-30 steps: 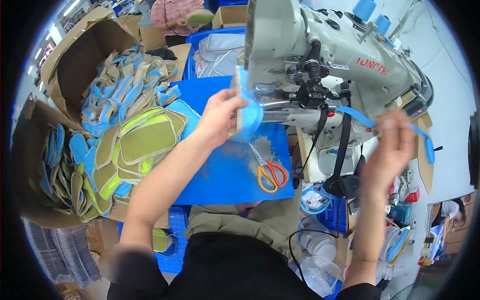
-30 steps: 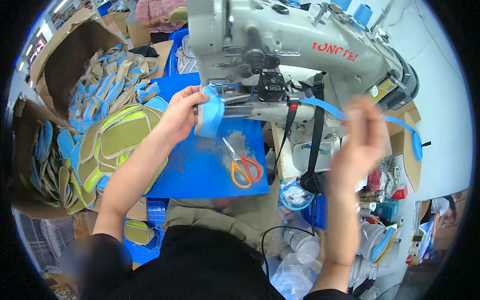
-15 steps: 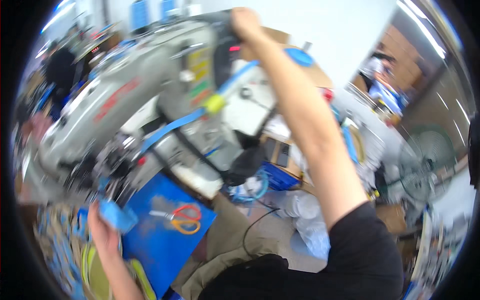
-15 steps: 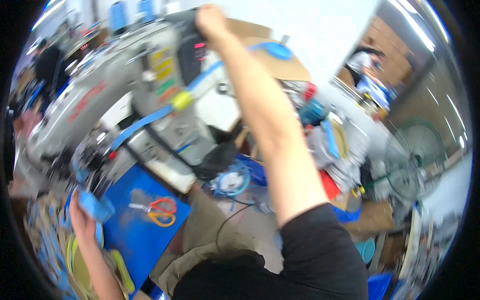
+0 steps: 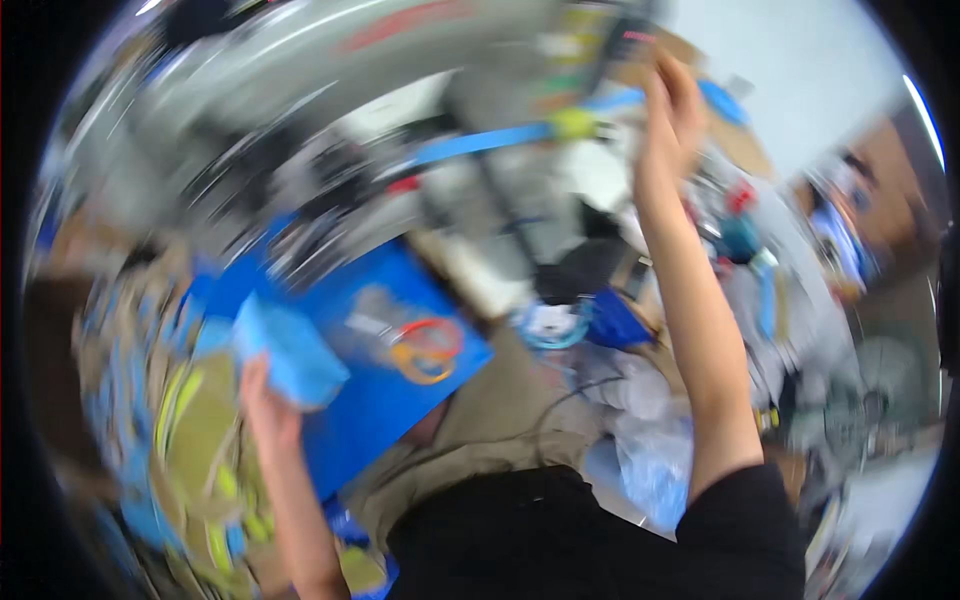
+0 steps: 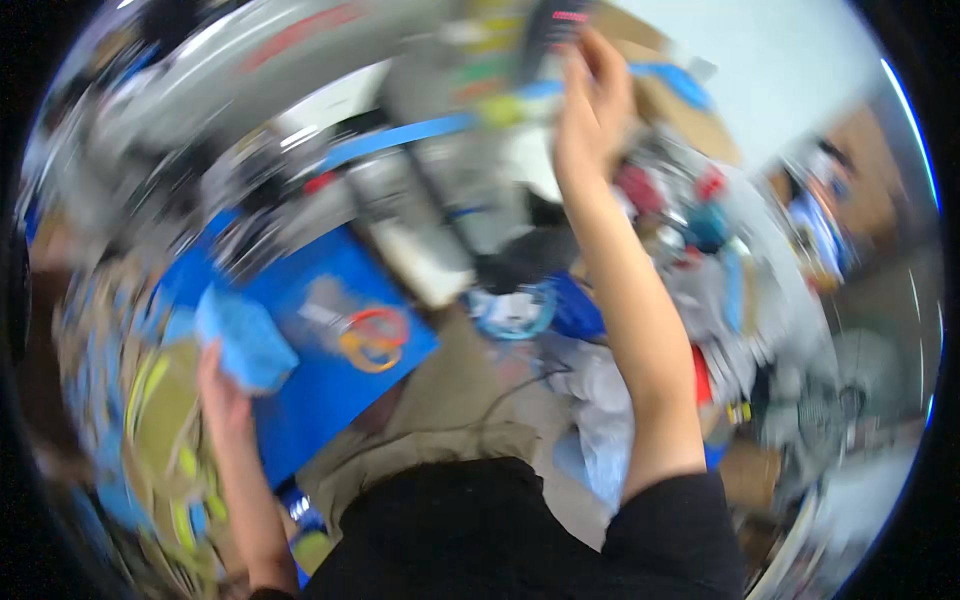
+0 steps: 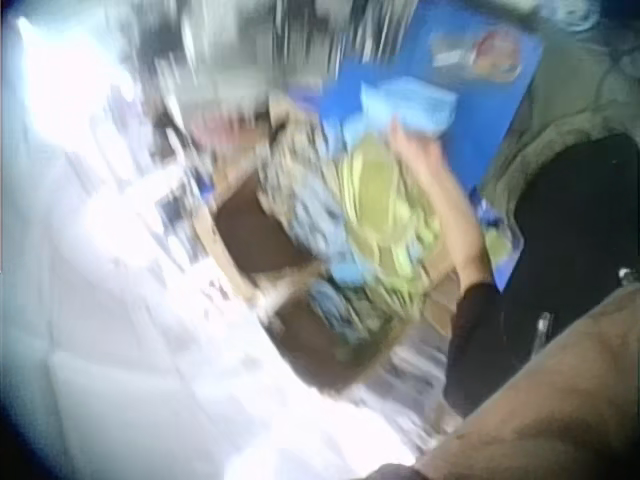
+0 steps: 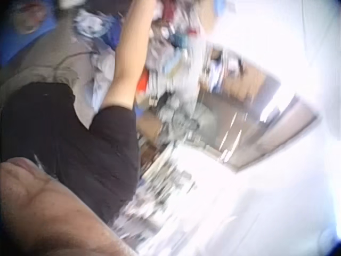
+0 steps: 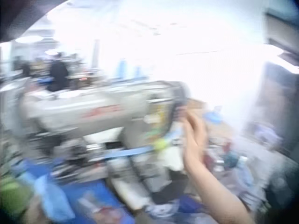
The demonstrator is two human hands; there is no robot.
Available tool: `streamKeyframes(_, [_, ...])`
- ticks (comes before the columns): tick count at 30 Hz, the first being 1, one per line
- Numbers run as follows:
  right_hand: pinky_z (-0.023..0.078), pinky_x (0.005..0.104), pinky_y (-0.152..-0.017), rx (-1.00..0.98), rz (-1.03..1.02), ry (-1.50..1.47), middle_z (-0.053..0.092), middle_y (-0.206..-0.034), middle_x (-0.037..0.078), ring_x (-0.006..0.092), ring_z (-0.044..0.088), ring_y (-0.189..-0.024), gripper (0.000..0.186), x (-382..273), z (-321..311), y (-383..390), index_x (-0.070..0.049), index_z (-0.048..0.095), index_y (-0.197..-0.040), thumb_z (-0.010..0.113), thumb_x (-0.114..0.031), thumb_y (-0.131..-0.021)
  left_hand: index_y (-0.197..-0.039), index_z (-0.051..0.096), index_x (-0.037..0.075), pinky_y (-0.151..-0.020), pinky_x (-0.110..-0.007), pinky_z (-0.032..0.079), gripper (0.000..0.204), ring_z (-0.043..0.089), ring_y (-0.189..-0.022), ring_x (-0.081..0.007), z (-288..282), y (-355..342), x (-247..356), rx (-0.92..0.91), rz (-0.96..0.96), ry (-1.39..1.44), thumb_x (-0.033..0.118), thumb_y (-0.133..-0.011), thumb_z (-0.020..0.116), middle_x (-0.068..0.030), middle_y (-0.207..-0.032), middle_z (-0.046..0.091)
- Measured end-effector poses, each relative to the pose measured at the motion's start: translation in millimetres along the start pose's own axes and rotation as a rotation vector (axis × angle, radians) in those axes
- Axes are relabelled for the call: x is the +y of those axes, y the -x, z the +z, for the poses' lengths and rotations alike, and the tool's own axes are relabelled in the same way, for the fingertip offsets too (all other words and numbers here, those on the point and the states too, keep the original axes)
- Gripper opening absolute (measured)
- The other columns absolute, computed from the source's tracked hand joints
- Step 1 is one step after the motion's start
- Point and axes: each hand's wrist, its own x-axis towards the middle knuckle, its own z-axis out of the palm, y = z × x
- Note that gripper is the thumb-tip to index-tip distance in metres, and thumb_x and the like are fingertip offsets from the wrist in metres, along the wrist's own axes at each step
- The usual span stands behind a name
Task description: The person aligns a blue elastic strap to the edge of a green mesh face mask and sews it using a sewing machine. They repeat this process for multiple masks, trimming excess thread with scissors and stacking the finished items.
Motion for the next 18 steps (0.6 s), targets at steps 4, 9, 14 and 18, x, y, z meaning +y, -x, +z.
streamKeyframes(4, [0.053,0.0370,-0.086,-0.810,-0.179,-0.442,0.067,-0.107,0.014,0.0298,0.068,-0.097,0.036,-99.8,-19.5,221.2,-0.002,0.067,-0.117,0.079,-0.008,-0.084,-0.115,0.064,0.005,-0.077,-0.031,0.054,0.020,0.065,-0.088,-0.0125,51.0,16.2,-12.1,0.068,-0.019,0.015,0.014,-0.098,0.070,-0.0015,-0.099,0.068])
streamKeyframes(9, [0.055,0.0418,-0.090,-1.190,-0.197,-0.219,0.061,-0.121,0.016,0.0355,0.065,-0.104,0.063,-103.8,29.9,302.2,-0.005,0.058,-0.131,0.087,-0.018,-0.076,-0.121,0.062,0.000,-0.085,-0.032,0.056,0.026,0.069,-0.095,-0.0146,47.5,28.8,-5.4,0.033,0.049,0.106,0.013,-0.099,0.069,-0.0070,-0.108,0.072])
streamKeyframes(14, [0.056,0.0433,-0.086,-1.405,0.006,-0.155,0.070,-0.106,0.021,0.0365,0.070,-0.095,0.085,-86.3,40.5,299.2,0.003,0.049,-0.142,0.089,-0.021,-0.070,-0.121,0.063,0.000,-0.080,-0.031,0.058,0.026,0.070,-0.090,-0.0139,44.0,33.7,-12.6,0.016,0.013,0.140,0.011,-0.099,0.068,-0.0062,-0.104,0.072])
streamKeyframes(18, [0.058,0.0400,-0.081,-1.557,0.240,-0.176,0.073,-0.098,0.021,0.0330,0.073,-0.087,0.099,-92.8,32.5,284.9,0.010,0.034,-0.153,0.082,-0.018,-0.070,-0.121,0.063,0.000,-0.079,-0.031,0.058,0.025,0.070,-0.089,-0.0137,47.2,34.0,-15.8,-0.008,0.007,0.156,0.012,-0.099,0.067,-0.0061,-0.104,0.072])
